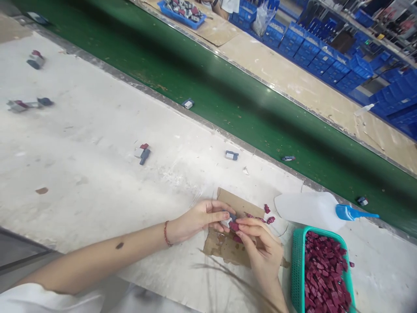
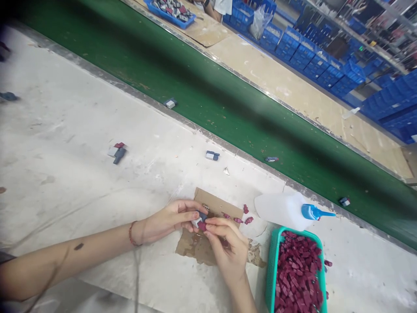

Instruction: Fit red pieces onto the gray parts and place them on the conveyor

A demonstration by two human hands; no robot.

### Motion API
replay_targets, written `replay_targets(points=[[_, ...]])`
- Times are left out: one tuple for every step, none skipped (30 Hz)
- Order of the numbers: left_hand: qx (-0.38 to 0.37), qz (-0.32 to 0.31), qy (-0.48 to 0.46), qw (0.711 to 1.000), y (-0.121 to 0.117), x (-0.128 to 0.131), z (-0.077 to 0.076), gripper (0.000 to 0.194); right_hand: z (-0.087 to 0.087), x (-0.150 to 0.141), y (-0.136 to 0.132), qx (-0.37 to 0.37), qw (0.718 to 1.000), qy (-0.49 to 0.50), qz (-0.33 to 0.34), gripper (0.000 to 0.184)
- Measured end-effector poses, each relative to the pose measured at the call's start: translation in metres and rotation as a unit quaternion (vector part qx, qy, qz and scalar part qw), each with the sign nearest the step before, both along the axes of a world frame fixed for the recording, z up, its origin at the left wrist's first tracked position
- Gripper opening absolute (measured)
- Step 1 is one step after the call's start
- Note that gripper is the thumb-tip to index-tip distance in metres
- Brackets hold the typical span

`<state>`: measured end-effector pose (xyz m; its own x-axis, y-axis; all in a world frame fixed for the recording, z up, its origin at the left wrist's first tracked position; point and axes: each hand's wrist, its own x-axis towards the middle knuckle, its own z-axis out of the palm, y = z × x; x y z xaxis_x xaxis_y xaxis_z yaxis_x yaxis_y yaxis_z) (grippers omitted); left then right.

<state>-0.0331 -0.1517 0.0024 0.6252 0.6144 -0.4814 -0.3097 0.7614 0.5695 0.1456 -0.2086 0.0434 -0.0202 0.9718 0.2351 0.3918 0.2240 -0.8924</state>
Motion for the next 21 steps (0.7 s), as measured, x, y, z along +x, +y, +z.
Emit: replay_targets(points=[[0.002,-0.002,0.006,1.000,0.0001,0.0001,0.0004,0.048,0.0005,0.0008,0.0000,-0.002,1.000,-0.009,0.008,0.013],[0.005,-0.004,0.011,1.000,0.0001,0.0001,0.0008,0.047,0.0009,0.0016,0.0002,-0.002,1.000,-0.020,0.017,0.012],[0.009,-0.007,0.017,1.000,0.0000,0.0001,0.0011,0.047,0.0014,0.0023,0.0006,0.002,0.999,-0.030,0.028,0.013],[0.014,-0.012,0.022,1.000,-0.0001,-0.0001,0.0014,0.046,0.0019,0.0029,0.0010,0.009,0.998,-0.041,0.040,0.014],[0.020,-0.017,0.028,0.999,-0.0001,-0.0005,0.0017,0.046,0.0024,0.0034,0.0016,0.017,0.997,-0.050,0.053,0.015],[0.027,-0.024,0.035,0.999,0.0000,-0.0010,0.0022,0.045,0.0030,0.0037,0.0022,0.027,0.996,-0.057,0.066,0.016],[0.035,-0.033,0.041,0.998,0.0003,-0.0018,0.0028,0.044,0.0036,0.0039,0.0027,0.037,0.994,-0.062,0.078,0.018],[0.042,-0.043,0.044,0.997,0.0008,-0.0027,0.0035,0.044,0.0041,0.0041,0.0032,0.045,0.993,-0.066,0.087,0.019],[0.048,-0.054,0.043,0.996,0.0017,-0.0038,0.0044,0.043,0.0046,0.0042,0.0035,0.052,0.992,-0.067,0.092,0.020],[0.054,-0.069,0.039,0.995,0.0027,-0.0051,0.0053,0.042,0.0050,0.0042,0.0037,0.057,0.992,-0.068,0.093,0.020],[0.058,-0.085,0.032,0.994,0.0040,-0.0063,0.0060,0.042,0.0052,0.0044,0.0037,0.060,0.992,-0.067,0.090,0.020],[0.061,-0.100,0.024,0.993,0.0052,-0.0074,0.0066,0.041,0.0051,0.0045,0.0036,0.062,0.992,-0.068,0.086,0.021],[0.063,-0.112,0.019,0.992,0.0063,-0.0083,0.0069,0.041,0.0048,0.0047,0.0033,0.062,0.992,-0.068,0.083,0.021],[0.064,-0.120,0.017,0.991,0.0072,-0.0089,0.0068,0.040,0.0041,0.0049,0.0030,0.062,0.992,-0.069,0.080,0.021],[0.065,-0.124,0.017,0.990,0.0077,-0.0092,0.0066,0.040,0.0031,0.0051,0.0026,0.064,0.992,-0.070,0.079,0.022],[0.064,-0.122,0.019,0.990,0.0079,-0.0092,0.0062,0.039,0.0019,0.0053,0.0020,0.066,0.992,-0.071,0.078,0.023],[0.063,-0.117,0.024,0.991,0.0077,-0.0089,0.0059,0.039,0.0006,0.0054,0.0014,0.069,0.992,-0.074,0.078,0.023],[0.061,-0.112,0.030,0.991,0.0072,-0.0085,0.0057,0.039,-0.0008,0.0055,0.0007,0.072,0.991,-0.077,0.078,0.024],[0.061,-0.109,0.034,0.992,0.0065,-0.0081,0.0058,0.039,-0.0020,0.0054,-0.0001,0.077,0.991,-0.079,0.077,0.024],[0.061,-0.109,0.036,0.992,0.0058,-0.0077,0.0061,0.039,-0.0031,0.0051,-0.0009,0.081,0.990,-0.082,0.077,0.024],[0.061,-0.111,0.037,0.991,0.0050,-0.0074,0.0066,0.038,-0.0038,0.0044,-0.0017,0.086,0.990,-0.083,0.077,0.024]])
